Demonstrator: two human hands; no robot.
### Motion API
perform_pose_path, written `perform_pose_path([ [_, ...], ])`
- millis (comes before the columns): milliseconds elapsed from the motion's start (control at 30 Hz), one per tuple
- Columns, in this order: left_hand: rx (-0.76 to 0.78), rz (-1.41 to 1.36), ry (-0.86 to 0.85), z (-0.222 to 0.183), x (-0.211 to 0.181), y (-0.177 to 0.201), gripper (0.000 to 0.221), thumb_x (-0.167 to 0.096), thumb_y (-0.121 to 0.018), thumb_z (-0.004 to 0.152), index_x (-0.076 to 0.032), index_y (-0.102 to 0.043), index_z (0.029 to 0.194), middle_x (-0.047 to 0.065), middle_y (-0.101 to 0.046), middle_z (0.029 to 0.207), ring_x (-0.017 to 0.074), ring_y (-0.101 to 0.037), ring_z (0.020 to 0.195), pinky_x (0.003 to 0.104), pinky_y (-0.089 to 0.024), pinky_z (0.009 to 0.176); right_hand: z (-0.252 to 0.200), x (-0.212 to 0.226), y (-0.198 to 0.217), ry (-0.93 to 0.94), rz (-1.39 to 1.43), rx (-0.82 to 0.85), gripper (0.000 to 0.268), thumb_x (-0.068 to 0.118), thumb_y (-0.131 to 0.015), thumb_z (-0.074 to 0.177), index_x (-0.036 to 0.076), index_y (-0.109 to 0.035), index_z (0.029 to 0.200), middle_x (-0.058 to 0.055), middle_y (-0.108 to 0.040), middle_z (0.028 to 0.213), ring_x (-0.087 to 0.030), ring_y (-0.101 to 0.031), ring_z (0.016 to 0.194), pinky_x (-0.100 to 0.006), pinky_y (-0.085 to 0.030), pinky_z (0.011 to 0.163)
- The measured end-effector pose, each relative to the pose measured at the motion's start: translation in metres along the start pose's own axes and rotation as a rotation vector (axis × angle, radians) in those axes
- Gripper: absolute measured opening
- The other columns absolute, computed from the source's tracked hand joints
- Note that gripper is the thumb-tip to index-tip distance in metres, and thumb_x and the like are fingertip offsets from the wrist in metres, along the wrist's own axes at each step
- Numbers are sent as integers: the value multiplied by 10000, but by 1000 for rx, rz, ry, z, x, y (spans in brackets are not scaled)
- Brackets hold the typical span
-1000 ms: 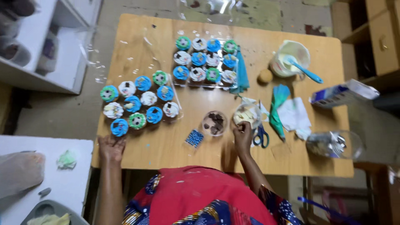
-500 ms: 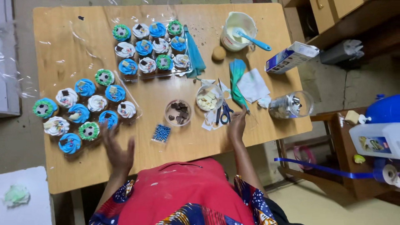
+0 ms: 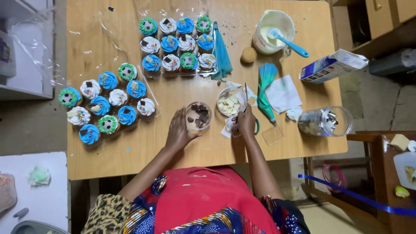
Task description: The person decorates cupcakes by hand with various toppings including chocolate squares, white chocolate pieces, and blue pearls from a plastic container.
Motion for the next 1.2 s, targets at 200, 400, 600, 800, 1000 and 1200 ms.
perform_pose_path([
  [200, 6, -29, 77, 17, 14, -5, 1359, -541, -891, 643, 5, -161, 1651, 280, -526, 1469, 414, -517, 1385, 646, -312, 1187, -32, 47, 9, 198, 31, -131, 590, -26, -460, 947, -85, -377, 1528, -139, -708, 645, -199, -673, 498, -302, -534, 489],
  [400, 181, 4, 211, -7, 22, -9, 1420, -409, -947, 648, -88, -37, 1689, 194, -370, 1633, 368, -239, 1573, 700, -141, 1227, -66, 76, -50, 235, 148, 148, 533, -12, -481, 974, 33, -485, 1506, -162, -715, 633, -226, -687, 506, -306, -550, 541],
  [600, 254, 110, 454, -45, 61, -28, 1299, -423, -901, 709, -163, -73, 1675, 130, -258, 1582, 341, -257, 1527, 553, -367, 1186, -59, 60, -80, 234, -286, 247, 526, 222, -500, 999, 168, -454, 1520, -199, -723, 712, -442, -738, 822, -560, -544, 813],
  [800, 78, -31, 327, -61, 69, -3, 1032, -281, -847, 779, -84, -282, 1620, 143, -465, 1424, 343, -481, 1350, 512, -460, 1072, -66, 60, -75, 317, -198, 235, 454, 250, -441, 1094, 108, -453, 1525, -98, -705, 609, -295, -728, 613, -420, -551, 697],
  [1000, -120, -129, 208, -82, 62, 33, 897, -240, -843, 769, -73, -432, 1549, 204, -534, 1296, 446, -566, 1199, 560, -519, 981, -51, -14, -23, 225, -268, -126, 263, 218, -587, 1042, 241, -598, 1304, -107, -688, 858, -375, -689, 890, -498, -534, 793],
  [1200, -143, -207, 358, -102, 74, 62, 880, -219, -835, 777, -132, -458, 1568, 201, -486, 1289, 445, -565, 1232, 542, -525, 999, -22, -138, 89, -23, -847, -431, 711, 519, -825, 829, 103, -607, 1362, -197, -352, 1543, -423, -307, 1432, -653, -473, 996],
])
Point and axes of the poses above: each hand's wrist, its own z-axis towards the middle knuckle, its own y-axis out of the back of the hand, x = y × z, the point moved 10 cm from there along z, towards the middle knuckle
